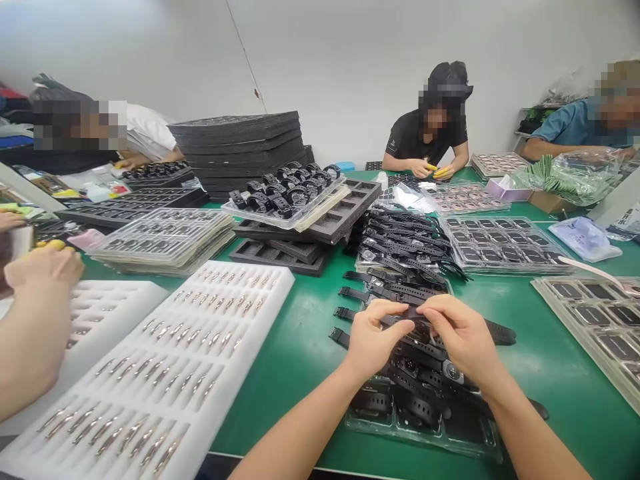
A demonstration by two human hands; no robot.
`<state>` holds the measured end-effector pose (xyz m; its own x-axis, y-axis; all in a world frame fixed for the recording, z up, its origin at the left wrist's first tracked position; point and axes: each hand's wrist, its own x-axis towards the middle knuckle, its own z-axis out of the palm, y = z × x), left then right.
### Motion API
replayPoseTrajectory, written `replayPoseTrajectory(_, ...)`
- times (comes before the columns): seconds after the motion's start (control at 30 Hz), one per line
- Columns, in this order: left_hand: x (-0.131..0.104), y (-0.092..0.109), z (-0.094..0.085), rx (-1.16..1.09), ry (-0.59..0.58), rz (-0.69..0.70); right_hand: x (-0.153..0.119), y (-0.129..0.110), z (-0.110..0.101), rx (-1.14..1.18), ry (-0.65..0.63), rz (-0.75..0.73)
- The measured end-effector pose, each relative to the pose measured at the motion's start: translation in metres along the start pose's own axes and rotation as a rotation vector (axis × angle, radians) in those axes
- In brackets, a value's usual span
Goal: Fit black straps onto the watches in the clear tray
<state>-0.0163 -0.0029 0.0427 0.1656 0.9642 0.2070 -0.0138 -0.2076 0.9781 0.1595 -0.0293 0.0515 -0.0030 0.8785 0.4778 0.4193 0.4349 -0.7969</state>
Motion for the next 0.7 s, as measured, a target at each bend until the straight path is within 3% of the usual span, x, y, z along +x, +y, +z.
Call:
replayPoseTrajectory(0.17,-0.0007,0.0013,-0.0009,0.028,-0.021,0.03,0.001,-0.0036,-0.0002,-0.029,0.045,-0.02)
replayPoseTrajectory(0.57,-0.0013,0.0033,-0.0013,0.092,-0.017,0.073,0.0021,-0.0034,0.0012,-0.053,-0.035,-0.03)
replayPoseTrajectory(0.7,-0.0019,0.0035,-0.0011,0.105,-0.022,0.061,0.0019,-0.0028,0.0026,-0.039,0.013,-0.019)
